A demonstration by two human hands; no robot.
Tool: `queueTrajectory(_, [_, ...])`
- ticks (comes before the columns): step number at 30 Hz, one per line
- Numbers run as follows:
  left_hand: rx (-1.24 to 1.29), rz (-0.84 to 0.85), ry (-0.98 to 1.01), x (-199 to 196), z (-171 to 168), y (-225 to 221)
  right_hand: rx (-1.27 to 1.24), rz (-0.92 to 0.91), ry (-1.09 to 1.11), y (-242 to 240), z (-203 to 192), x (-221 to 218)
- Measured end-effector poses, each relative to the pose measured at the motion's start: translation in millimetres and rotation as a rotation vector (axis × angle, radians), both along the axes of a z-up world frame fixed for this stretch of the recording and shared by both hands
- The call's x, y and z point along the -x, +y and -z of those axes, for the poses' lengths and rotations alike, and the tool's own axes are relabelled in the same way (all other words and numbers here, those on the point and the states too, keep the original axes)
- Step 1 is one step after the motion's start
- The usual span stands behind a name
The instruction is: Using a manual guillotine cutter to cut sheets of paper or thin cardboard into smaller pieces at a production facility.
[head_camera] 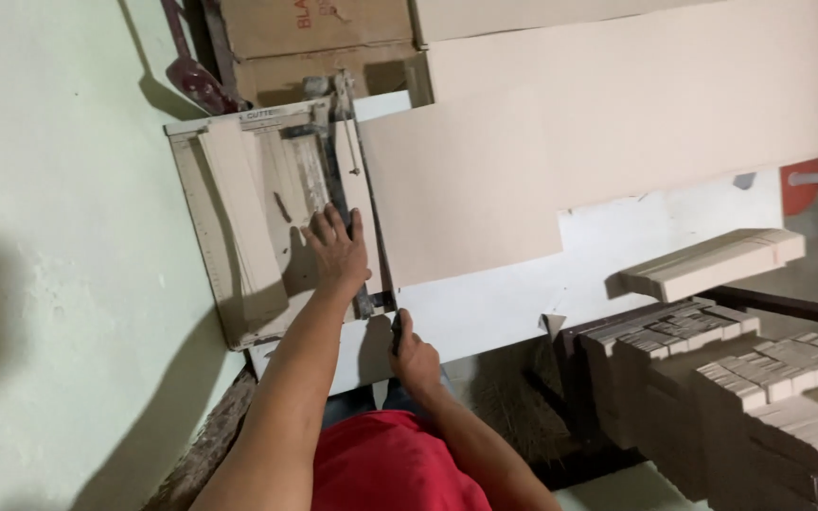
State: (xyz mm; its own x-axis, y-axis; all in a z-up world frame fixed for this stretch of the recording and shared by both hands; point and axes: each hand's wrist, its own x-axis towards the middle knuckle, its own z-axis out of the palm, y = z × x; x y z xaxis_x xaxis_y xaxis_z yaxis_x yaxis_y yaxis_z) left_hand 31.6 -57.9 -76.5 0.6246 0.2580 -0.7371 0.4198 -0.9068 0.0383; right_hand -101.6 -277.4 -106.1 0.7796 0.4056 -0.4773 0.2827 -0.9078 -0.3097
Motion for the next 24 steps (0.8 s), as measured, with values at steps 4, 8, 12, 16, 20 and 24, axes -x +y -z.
queueTrajectory(4, [-0.038, -0.005, -0.009, 0.6, 7.0, -0.4, -0.04, 0.013, 0.147, -5.8, 2.2, -7.7])
queueTrajectory(8, [-0.057, 0.063, -0.003, 3.8, -49.7, -3.3, -0.222, 0.181, 0.443, 4.3, -131.6, -40.5])
queueTrajectory(12, [-0.13, 0.451, -0.072, 8.4, -40.9, -12.2, -0.365, 0.314, 0.723, 28.4, -281.9, -112.9])
queueTrajectory(16, [0.398, 0.132, -0.164, 28.1, 6.7, -13.8, -0.494, 0.541, 0.871, 2.2, -205.7, -129.8])
queueTrajectory(20, [0.064, 0.906, -0.459, 57.8, -32.9, 12.4, -0.695, 1.228, 0.67, -57.9, -29.3, -132.5])
queueTrajectory(24, [0.024, 0.821, -0.512, 94.7, 18.3, 82.6, -0.858, 1.291, 0.714, -61.0, -15.5, -162.9])
